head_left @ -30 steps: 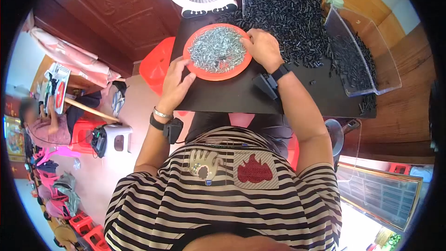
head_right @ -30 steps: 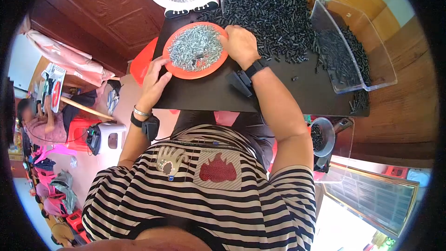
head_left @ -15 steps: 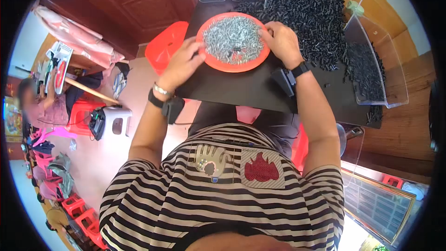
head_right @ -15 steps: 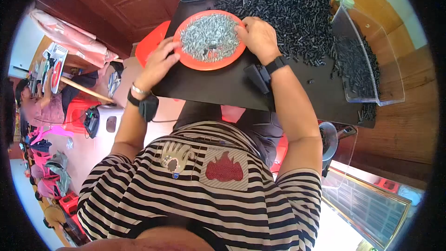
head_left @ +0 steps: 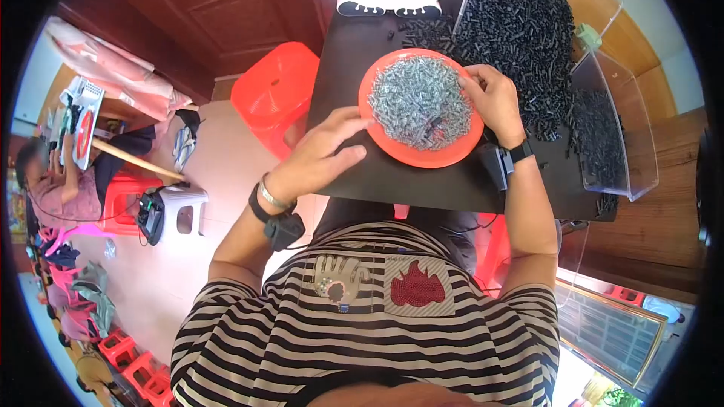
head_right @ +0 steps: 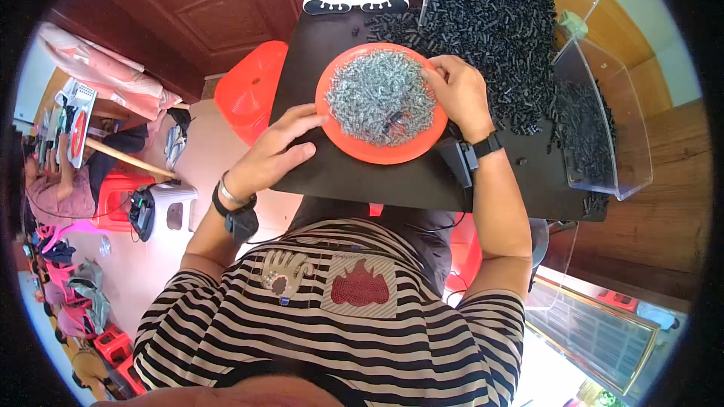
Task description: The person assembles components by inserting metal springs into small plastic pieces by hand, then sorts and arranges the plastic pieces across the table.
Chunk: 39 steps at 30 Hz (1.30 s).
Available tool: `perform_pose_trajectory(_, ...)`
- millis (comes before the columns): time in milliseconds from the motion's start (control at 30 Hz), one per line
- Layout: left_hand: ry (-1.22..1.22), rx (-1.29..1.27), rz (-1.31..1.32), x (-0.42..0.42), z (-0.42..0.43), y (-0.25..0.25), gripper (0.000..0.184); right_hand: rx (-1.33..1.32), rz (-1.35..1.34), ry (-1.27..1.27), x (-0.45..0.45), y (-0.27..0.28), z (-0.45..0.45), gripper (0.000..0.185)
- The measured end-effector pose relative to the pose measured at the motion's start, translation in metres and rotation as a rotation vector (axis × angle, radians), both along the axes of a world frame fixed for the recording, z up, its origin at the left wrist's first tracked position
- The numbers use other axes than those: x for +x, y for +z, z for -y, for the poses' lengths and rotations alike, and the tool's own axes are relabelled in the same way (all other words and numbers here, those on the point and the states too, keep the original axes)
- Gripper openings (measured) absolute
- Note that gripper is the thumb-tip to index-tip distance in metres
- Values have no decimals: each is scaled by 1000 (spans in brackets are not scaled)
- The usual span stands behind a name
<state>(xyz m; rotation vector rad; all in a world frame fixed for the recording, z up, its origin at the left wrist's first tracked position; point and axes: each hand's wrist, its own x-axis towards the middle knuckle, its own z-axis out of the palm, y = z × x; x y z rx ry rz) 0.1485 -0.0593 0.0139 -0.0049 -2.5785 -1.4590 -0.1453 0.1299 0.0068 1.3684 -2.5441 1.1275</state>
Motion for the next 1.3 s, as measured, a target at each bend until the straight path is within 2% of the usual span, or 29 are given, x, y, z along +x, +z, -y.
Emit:
perform_pose_trajectory(233, 82, 67, 51, 4, 23, 2, 43, 6, -86, 21, 11, 1, 13, 23)
perform_pose_trajectory(367, 168, 147, 5, 10, 29, -7, 41, 42, -20, 70, 21, 4, 15, 24)
perform_pose_trajectory(533, 294, 246, -7, 23, 20, -10, 40, 22, -157, 178, 26, 7, 14, 19)
perform_pose_trajectory(633, 328, 169, -91, 27, 9, -14, 37, -49, -237, 195, 25, 9, 7, 16)
perform_pose_trajectory(767, 462, 33, -154, 28, -9, -27, 40, -118, -353, 129, 14, 39, -16, 14)
perform_pose_trajectory(933, 596, -194, -204, 26, -43, -26, 41, -234, -196, -31, -6, 80, -59, 17)
perform_pose_trajectory(967, 636, -137, -244, 27, -50, -26, 36, -225, -164, -69, -11, 80, -70, 17)
perform_pose_trajectory(1100, 604, -300, -343, 39, -58, -39, 27, -122, -86, -92, -23, 50, -109, 17)
perform_pose_trajectory(1200, 479, -419, -330, 34, -68, -37, 27, -47, -27, -17, -10, 27, -128, 14)
perform_pose_trajectory(1300, 495, -481, -276, 26, -67, -33, 31, 44, -4, 65, -1, 17, -135, 15)
